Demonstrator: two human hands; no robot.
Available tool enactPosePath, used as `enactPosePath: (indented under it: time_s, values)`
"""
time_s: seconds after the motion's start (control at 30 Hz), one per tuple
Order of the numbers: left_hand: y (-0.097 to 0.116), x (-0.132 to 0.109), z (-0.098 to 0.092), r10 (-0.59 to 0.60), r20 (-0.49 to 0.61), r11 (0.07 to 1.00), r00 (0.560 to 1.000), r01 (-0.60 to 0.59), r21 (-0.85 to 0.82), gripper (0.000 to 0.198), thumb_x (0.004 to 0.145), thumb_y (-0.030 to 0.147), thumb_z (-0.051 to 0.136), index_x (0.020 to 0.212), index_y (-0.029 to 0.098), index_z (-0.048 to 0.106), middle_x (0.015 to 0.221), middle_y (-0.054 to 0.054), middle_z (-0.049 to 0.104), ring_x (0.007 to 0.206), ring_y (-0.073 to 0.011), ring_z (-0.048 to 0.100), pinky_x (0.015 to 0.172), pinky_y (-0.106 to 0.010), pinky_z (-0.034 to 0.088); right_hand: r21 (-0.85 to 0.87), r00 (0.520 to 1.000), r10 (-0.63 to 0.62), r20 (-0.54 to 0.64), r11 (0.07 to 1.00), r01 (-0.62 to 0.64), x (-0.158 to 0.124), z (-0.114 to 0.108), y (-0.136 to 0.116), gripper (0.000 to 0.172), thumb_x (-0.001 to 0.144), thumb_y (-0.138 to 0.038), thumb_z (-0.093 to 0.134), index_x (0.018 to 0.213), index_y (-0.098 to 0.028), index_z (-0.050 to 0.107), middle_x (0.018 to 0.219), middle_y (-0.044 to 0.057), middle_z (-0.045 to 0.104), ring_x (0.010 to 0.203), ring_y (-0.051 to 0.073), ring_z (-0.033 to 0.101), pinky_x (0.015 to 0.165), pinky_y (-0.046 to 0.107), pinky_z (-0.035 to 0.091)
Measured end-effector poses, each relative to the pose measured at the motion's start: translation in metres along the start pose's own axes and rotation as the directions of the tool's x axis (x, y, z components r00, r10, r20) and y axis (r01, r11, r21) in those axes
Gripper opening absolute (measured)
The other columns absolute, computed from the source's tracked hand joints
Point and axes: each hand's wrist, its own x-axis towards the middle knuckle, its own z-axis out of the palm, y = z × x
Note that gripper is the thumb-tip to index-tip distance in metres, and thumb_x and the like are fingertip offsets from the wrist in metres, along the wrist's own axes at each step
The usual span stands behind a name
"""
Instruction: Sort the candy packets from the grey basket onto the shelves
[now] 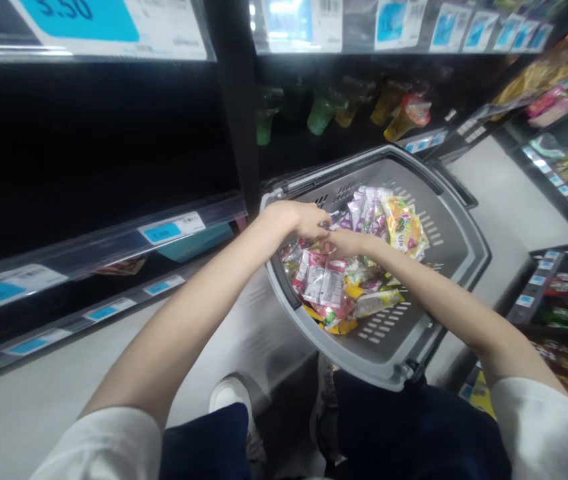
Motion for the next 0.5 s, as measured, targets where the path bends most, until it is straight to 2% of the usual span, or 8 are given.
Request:
enactPosePath:
  time_s: [0.1, 0.27, 0.43, 0.5]
  values:
    - [0.0003, 0.0001, 0.0002, -0.008, 0.014, 1.000, 1.000, 0.007, 0.008, 0.054, 0.090, 0.042, 0.048, 0.140, 0.024, 0.057, 0.128, -0.010, 0.068, 0.107, -0.0253, 0.064, 0.094, -0.034, 0.048, -0.001, 0.999, 0.036, 0.039, 0.999, -0.036, 0.0007, 0.0000, -0.0016, 0.031, 0.076, -0.015, 0.074, 0.107, -0.017, 0.073, 0.095, 0.003, 0.077, 0.083, 0.016, 0.069, 0.072, 0.021, 0.046]
    - [-0.0017, 0.0033, 0.0025, 0.015, 0.002, 1.000, 1.000, -0.015, -0.006, 0.055, 0.088, 0.039, 0.050, 0.141, 0.024, 0.056, 0.133, -0.011, 0.066, 0.113, -0.0268, 0.062, 0.098, -0.037, 0.046, -0.017, 0.998, -0.016, 0.057, 1.000, 0.017, 0.0006, 0.0009, 0.0013, 0.034, 0.074, -0.007, 0.069, 0.106, -0.017, 0.073, 0.101, 0.004, 0.077, 0.086, 0.016, 0.068, 0.074, 0.021, 0.046]
    - [-0.0028, 0.0040, 0.0034, 0.030, -0.001, 1.000, 1.000, -0.030, 0.000, 0.054, 0.089, 0.039, 0.049, 0.141, 0.026, 0.056, 0.129, -0.009, 0.068, 0.110, -0.0257, 0.063, 0.096, -0.036, 0.047, 0.039, 0.999, -0.025, 0.046, 0.999, 0.024, 0.0024, 0.0026, 0.0048, 0.041, 0.069, 0.000, 0.061, 0.103, -0.018, 0.074, 0.095, 0.002, 0.077, 0.081, 0.014, 0.067, 0.072, 0.021, 0.047]
    - [-0.0028, 0.0034, 0.0032, 0.025, 0.001, 1.000, 1.000, -0.025, 0.009, 0.055, 0.089, 0.040, 0.048, 0.141, 0.024, 0.056, 0.128, -0.010, 0.068, 0.107, -0.0253, 0.064, 0.094, -0.035, 0.047, 0.041, 0.999, -0.035, 0.026, 0.999, 0.034, 0.0026, 0.0007, 0.0042, 0.037, 0.069, -0.002, 0.063, 0.101, -0.018, 0.074, 0.091, 0.002, 0.077, 0.077, 0.014, 0.066, 0.070, 0.021, 0.047]
